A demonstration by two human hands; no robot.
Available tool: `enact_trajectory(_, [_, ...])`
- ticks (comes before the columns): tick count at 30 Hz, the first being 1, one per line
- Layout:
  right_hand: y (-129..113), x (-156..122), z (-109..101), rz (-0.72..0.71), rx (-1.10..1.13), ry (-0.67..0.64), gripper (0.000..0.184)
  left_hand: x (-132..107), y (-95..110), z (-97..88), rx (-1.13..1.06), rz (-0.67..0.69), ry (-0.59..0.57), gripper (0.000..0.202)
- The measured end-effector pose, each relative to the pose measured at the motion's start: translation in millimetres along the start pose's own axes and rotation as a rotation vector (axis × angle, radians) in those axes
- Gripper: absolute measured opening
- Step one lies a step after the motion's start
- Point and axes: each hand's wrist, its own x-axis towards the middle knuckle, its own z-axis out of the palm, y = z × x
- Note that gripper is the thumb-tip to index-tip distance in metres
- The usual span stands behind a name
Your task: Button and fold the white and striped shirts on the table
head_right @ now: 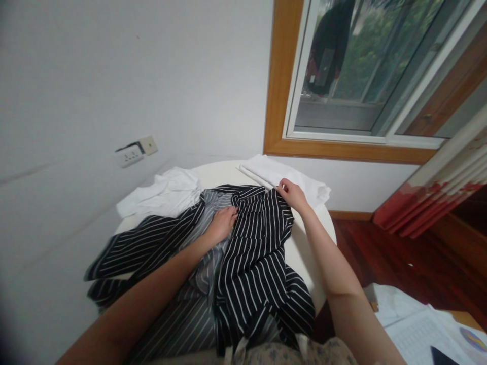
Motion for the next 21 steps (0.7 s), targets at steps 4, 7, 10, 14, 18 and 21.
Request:
enact_trajectory(4, [8,-3,-21,-0.024,-0.167,0.049,0.033,-2,0,4.1,0.015,-0.001,0.016,0.02])
enact_trajectory(7, [22,-11,-22,0.079,-0.291,-0.061,0.037,-3,0,5.8,0.023,0.007,0.025,0.018])
enact_trajectory(10, [33,-19,-23,0.266,-0.437,-0.333,0.045,-4,1,6.3,0.034,0.017,0.029,0.017])
enact_trajectory(14, [41,-27,-33,0.403,-0.35,-0.654,0.03,-5,2,6.0,0.036,0.016,0.03,0.018])
enact_trajectory(18, [46,-31,-41,0.417,-0.373,-0.638,0.048,-5,1,5.8,0.051,0.023,0.02,0.017])
enact_trajectory(21, [44,-32,-35,0.484,-0.441,-0.542,0.058,-4,1,5.9,0.059,0.027,0.018,0.017])
